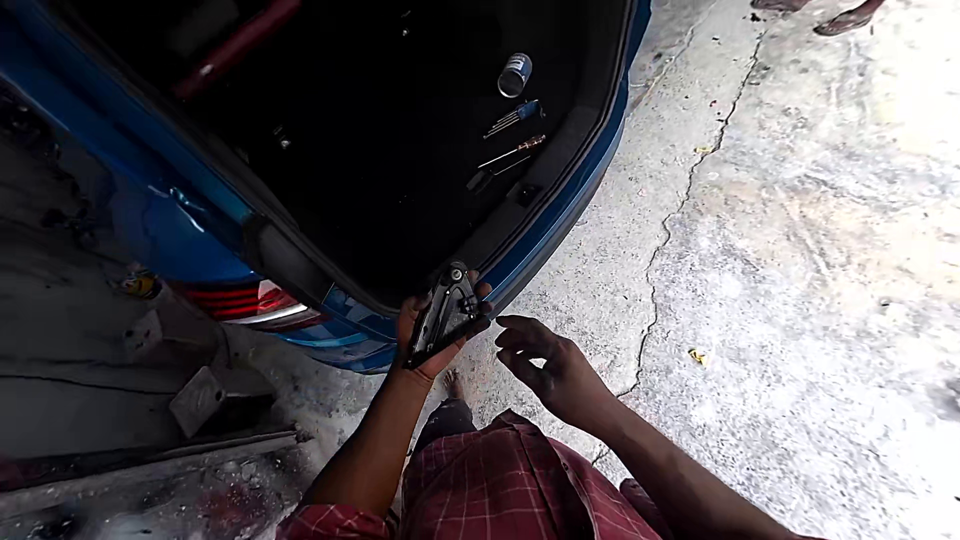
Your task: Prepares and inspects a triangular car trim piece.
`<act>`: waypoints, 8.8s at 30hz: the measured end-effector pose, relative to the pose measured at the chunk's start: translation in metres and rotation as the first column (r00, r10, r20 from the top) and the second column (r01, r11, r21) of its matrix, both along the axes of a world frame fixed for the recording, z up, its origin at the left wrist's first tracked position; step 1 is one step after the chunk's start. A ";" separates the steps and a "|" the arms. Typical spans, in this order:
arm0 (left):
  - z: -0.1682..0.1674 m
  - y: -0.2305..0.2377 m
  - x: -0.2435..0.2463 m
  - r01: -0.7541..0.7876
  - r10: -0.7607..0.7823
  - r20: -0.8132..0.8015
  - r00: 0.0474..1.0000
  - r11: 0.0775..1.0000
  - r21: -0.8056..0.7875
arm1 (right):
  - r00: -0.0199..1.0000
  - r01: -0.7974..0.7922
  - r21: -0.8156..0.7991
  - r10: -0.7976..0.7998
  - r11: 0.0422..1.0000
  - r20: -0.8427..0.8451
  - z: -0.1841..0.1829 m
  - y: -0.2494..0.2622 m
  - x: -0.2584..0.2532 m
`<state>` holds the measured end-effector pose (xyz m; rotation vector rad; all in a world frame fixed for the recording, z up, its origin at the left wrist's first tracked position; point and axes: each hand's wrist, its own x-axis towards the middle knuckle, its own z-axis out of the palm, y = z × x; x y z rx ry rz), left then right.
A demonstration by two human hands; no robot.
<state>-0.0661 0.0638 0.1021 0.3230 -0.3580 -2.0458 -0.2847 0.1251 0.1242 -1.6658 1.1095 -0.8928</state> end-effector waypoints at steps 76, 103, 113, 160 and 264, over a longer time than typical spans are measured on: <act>0.038 -0.208 1.078 -0.675 0.587 0.623 0.517 0.727 -0.125 | 0.879 -0.416 0.680 0.076 0.603 0.470 0.033 -0.317 1.121; 0.009 -0.467 1.443 -0.786 0.530 0.628 0.570 0.575 0.228 | 0.553 -0.830 0.131 0.830 0.543 0.066 0.019 -0.635 1.481; 0.017 -0.543 1.594 -0.664 0.619 0.380 0.687 0.747 -0.015 | 0.683 -0.729 0.001 0.726 0.685 -0.081 0.046 -0.715 1.635; 0.078 -0.888 2.035 -0.758 0.603 0.561 0.567 0.648 0.070 | 0.650 -0.734 -0.515 0.679 0.443 -0.341 0.082 -1.072 2.158; 0.081 -1.775 2.747 0.114 -0.055 0.767 0.639 0.993 -0.023 | 0.916 -0.050 -0.511 -0.164 0.858 -0.365 0.084 -1.827 2.817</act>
